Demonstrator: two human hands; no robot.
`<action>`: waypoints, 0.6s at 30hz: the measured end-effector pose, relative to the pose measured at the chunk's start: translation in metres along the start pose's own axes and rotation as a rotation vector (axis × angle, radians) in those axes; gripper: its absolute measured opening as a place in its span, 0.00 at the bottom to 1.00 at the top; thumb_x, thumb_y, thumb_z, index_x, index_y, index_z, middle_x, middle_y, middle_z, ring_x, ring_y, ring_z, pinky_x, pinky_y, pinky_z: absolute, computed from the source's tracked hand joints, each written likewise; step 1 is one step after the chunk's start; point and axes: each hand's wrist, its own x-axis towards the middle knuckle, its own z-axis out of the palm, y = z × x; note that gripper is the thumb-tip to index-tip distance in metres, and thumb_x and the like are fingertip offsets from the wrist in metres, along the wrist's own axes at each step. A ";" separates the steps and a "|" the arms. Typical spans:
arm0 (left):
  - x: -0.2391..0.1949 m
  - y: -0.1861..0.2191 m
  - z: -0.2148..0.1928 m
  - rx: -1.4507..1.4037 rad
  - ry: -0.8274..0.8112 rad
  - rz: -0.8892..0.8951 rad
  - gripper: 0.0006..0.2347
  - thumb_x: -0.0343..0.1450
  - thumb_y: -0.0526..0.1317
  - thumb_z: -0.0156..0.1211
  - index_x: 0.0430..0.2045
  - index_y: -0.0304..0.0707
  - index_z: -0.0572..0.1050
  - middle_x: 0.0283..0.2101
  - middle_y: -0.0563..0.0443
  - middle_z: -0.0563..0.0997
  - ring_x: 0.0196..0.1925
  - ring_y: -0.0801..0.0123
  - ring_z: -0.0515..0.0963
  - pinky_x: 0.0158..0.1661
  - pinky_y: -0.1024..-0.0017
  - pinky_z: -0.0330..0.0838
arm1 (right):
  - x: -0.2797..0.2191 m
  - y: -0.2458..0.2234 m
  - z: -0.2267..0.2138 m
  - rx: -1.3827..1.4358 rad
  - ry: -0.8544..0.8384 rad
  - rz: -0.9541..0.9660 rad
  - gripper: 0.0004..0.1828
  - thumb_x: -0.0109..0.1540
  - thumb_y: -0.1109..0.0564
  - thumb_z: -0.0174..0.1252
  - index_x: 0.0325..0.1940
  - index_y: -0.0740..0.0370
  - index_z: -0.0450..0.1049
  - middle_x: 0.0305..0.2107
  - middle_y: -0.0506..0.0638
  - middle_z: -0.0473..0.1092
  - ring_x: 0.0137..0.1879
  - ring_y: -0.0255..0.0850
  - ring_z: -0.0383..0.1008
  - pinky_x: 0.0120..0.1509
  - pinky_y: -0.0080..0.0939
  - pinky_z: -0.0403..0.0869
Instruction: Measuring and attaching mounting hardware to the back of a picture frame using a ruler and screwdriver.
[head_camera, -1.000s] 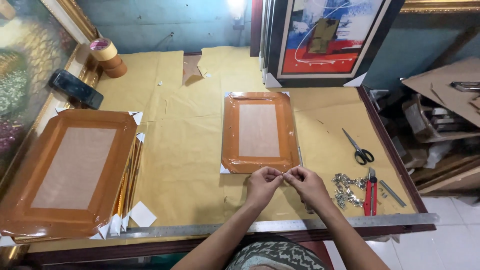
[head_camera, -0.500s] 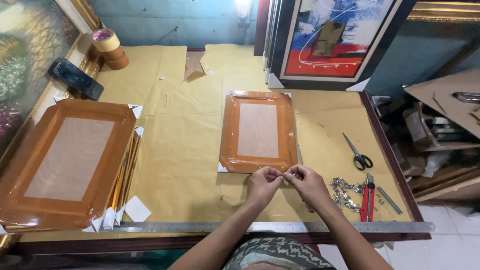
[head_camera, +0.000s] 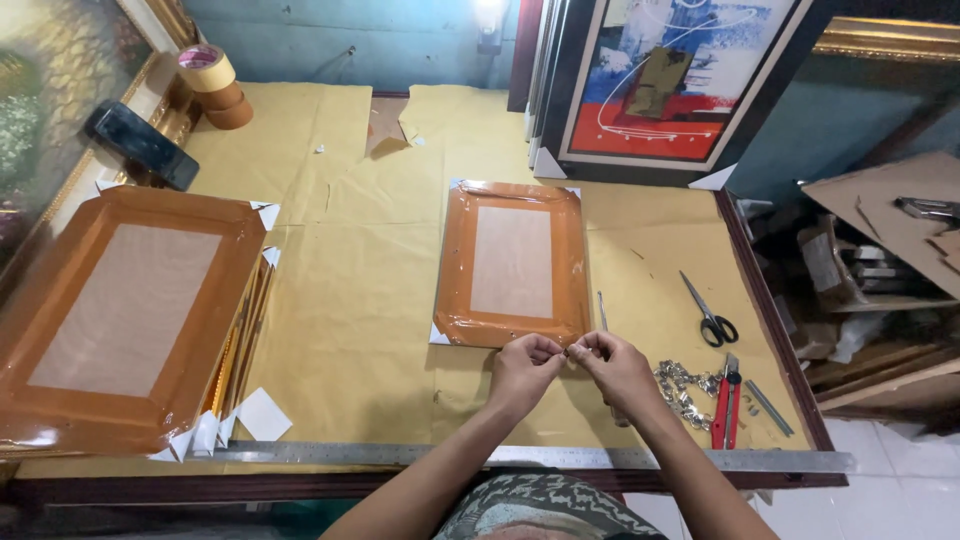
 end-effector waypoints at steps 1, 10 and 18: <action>0.000 0.001 -0.001 -0.002 0.004 0.001 0.06 0.56 0.43 0.59 0.23 0.55 0.77 0.25 0.64 0.79 0.32 0.82 0.78 0.33 0.84 0.69 | 0.004 0.003 0.001 -0.002 -0.002 -0.004 0.08 0.52 0.51 0.55 0.30 0.55 0.75 0.21 0.47 0.65 0.17 0.40 0.65 0.25 0.37 0.67; -0.001 0.002 -0.007 -0.021 0.036 0.031 0.06 0.57 0.42 0.58 0.24 0.52 0.77 0.25 0.61 0.79 0.31 0.81 0.78 0.32 0.84 0.69 | 0.001 -0.004 0.006 0.071 -0.035 0.014 0.08 0.52 0.54 0.55 0.31 0.60 0.74 0.19 0.50 0.63 0.12 0.41 0.63 0.18 0.35 0.62; -0.002 0.004 -0.001 -0.012 0.011 0.033 0.06 0.57 0.42 0.59 0.24 0.51 0.77 0.24 0.60 0.79 0.30 0.81 0.77 0.32 0.83 0.69 | -0.019 -0.019 0.003 0.295 -0.020 0.041 0.07 0.54 0.59 0.54 0.31 0.66 0.73 0.18 0.50 0.58 0.16 0.37 0.59 0.14 0.34 0.59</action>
